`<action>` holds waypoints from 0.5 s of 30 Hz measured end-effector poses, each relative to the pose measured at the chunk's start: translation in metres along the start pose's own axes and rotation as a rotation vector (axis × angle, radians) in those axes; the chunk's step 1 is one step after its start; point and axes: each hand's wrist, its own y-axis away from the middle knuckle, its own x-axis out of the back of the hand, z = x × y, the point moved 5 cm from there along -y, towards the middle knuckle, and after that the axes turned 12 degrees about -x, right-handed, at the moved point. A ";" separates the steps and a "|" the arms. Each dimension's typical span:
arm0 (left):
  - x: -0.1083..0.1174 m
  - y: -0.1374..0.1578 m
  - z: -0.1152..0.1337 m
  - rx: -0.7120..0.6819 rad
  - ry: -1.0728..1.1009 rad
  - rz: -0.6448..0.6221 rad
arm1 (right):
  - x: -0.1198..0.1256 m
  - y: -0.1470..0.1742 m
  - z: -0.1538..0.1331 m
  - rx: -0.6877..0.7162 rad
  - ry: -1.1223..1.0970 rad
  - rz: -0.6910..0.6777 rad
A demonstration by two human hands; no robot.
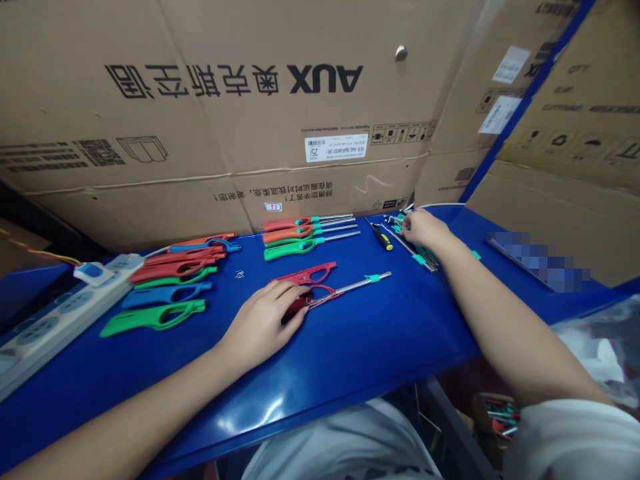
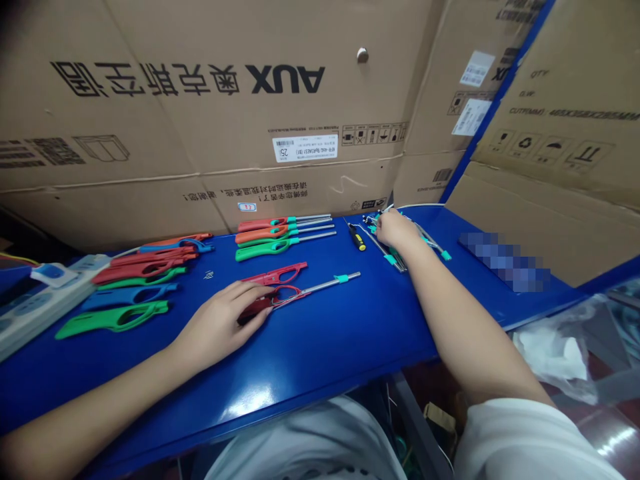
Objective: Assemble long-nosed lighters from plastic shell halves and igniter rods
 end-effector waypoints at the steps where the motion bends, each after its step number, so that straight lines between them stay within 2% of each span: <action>1: 0.000 0.000 0.000 0.007 0.010 0.001 | 0.003 0.001 -0.001 0.002 -0.006 0.021; 4: 0.000 0.001 -0.002 0.030 0.053 0.001 | 0.017 0.011 -0.013 0.118 -0.098 0.087; 6: -0.002 0.001 -0.004 0.038 0.083 0.003 | 0.026 0.028 -0.030 0.330 -0.246 0.085; 7: -0.002 0.001 -0.004 0.040 0.095 0.005 | 0.030 0.039 -0.040 0.465 -0.333 0.060; 9: -0.003 0.002 -0.005 0.046 0.113 0.013 | 0.031 0.066 -0.061 0.765 -0.446 -0.076; 11: -0.004 0.002 -0.005 0.053 0.128 0.024 | 0.025 0.089 -0.076 0.944 -0.437 -0.199; 15: -0.003 0.001 -0.006 0.080 0.177 0.034 | 0.006 0.109 -0.089 1.010 -0.254 -0.262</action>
